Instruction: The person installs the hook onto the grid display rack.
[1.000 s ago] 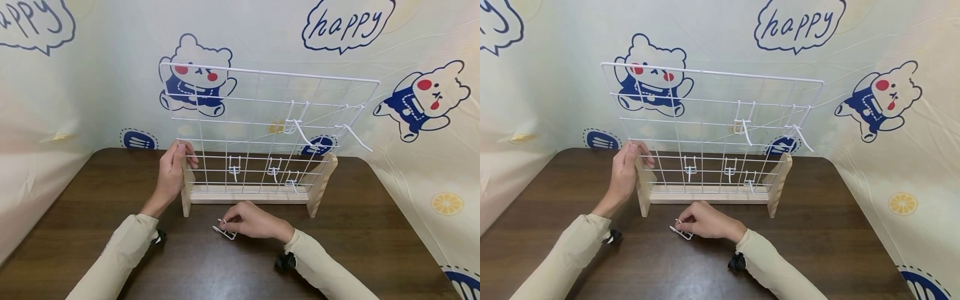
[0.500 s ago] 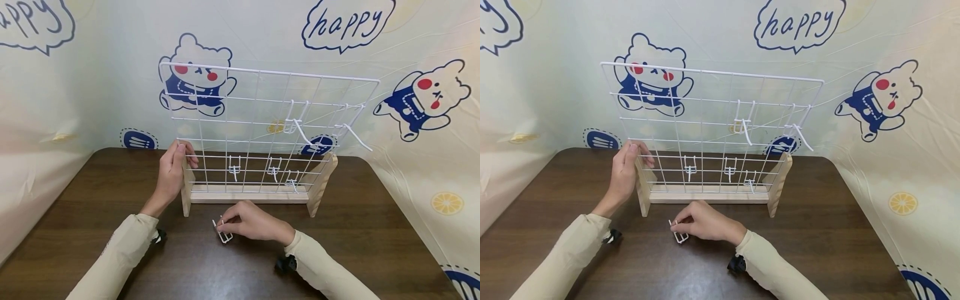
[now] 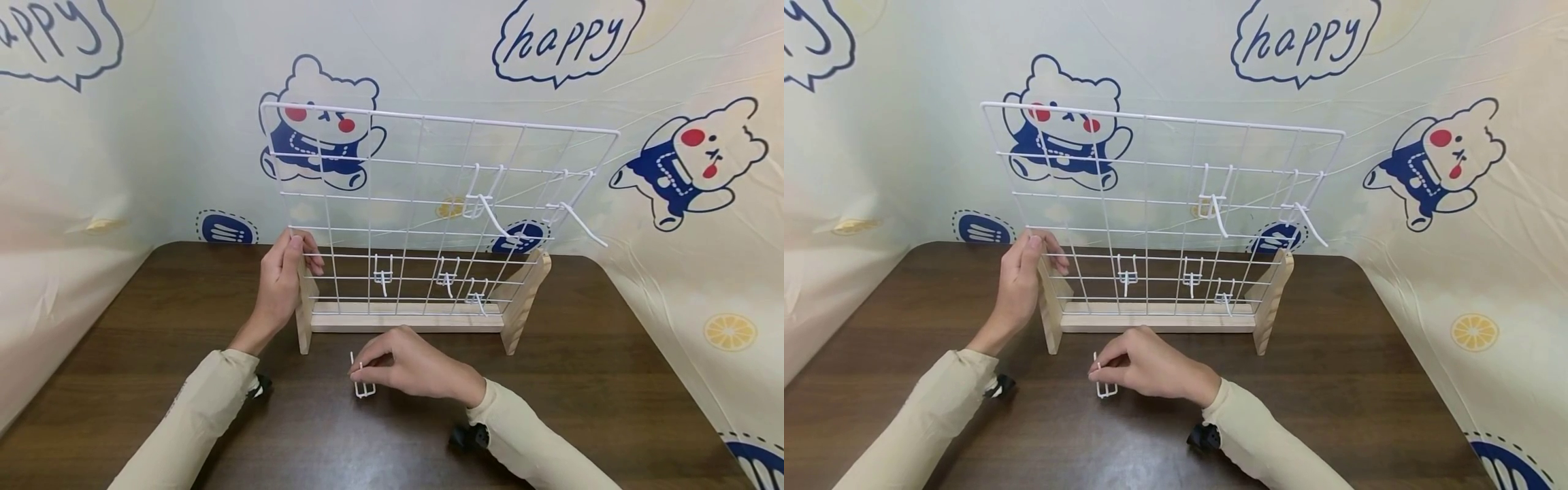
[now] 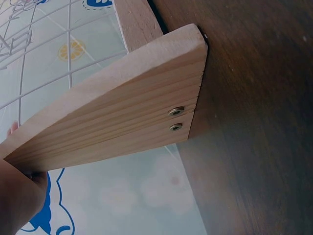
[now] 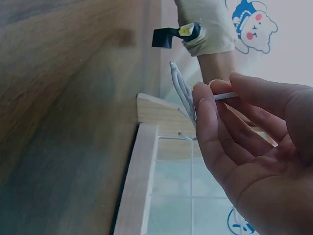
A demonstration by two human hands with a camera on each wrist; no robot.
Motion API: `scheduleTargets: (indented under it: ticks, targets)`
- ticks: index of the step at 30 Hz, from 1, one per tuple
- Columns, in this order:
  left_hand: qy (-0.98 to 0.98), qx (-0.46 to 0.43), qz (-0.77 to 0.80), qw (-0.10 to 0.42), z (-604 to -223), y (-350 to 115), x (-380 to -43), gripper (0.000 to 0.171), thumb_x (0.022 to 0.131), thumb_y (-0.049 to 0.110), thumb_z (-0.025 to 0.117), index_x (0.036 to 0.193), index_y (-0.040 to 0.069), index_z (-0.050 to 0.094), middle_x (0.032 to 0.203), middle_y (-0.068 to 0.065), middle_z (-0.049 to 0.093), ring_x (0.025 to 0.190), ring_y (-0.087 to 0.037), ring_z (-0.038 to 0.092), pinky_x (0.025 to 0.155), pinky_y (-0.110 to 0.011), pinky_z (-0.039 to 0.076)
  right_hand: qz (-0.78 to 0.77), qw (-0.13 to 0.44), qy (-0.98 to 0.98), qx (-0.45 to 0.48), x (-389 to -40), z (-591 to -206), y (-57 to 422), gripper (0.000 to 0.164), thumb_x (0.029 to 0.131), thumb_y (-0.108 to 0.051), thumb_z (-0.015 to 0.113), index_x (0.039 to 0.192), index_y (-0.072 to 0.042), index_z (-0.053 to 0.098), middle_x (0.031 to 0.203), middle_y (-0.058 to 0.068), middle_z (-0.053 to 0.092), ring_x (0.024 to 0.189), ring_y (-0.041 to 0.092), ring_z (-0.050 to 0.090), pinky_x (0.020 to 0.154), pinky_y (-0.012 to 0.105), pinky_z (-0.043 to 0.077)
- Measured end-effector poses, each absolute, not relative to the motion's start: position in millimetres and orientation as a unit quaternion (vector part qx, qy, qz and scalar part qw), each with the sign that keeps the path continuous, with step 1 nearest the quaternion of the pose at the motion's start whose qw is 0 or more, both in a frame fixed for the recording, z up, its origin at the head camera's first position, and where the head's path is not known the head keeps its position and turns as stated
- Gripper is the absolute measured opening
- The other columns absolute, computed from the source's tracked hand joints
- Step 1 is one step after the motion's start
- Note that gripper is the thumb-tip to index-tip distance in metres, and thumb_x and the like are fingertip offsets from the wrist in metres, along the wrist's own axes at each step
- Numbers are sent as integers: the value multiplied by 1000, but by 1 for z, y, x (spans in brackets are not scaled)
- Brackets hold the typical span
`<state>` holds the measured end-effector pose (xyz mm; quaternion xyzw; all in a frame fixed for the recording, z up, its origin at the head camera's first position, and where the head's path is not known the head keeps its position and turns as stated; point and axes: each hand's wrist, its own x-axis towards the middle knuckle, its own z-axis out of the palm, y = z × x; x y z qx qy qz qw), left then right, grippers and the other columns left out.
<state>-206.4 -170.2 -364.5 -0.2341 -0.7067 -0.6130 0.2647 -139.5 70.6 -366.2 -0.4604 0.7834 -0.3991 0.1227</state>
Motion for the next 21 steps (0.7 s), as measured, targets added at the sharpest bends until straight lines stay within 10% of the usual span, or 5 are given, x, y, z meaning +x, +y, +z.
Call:
scheduleTargets:
  ticks: [21]
  targets:
    - [-715,-231,-604,267,-353,-166,-199,35,109,12,31,99,-14,51,80,-27,58,65,-35,59,64,-26,54,-453,117,744,-477,-126,-346,73,14,97,-17,66,104,-13,77,97,-7,74,80,1,68,73,23,57]
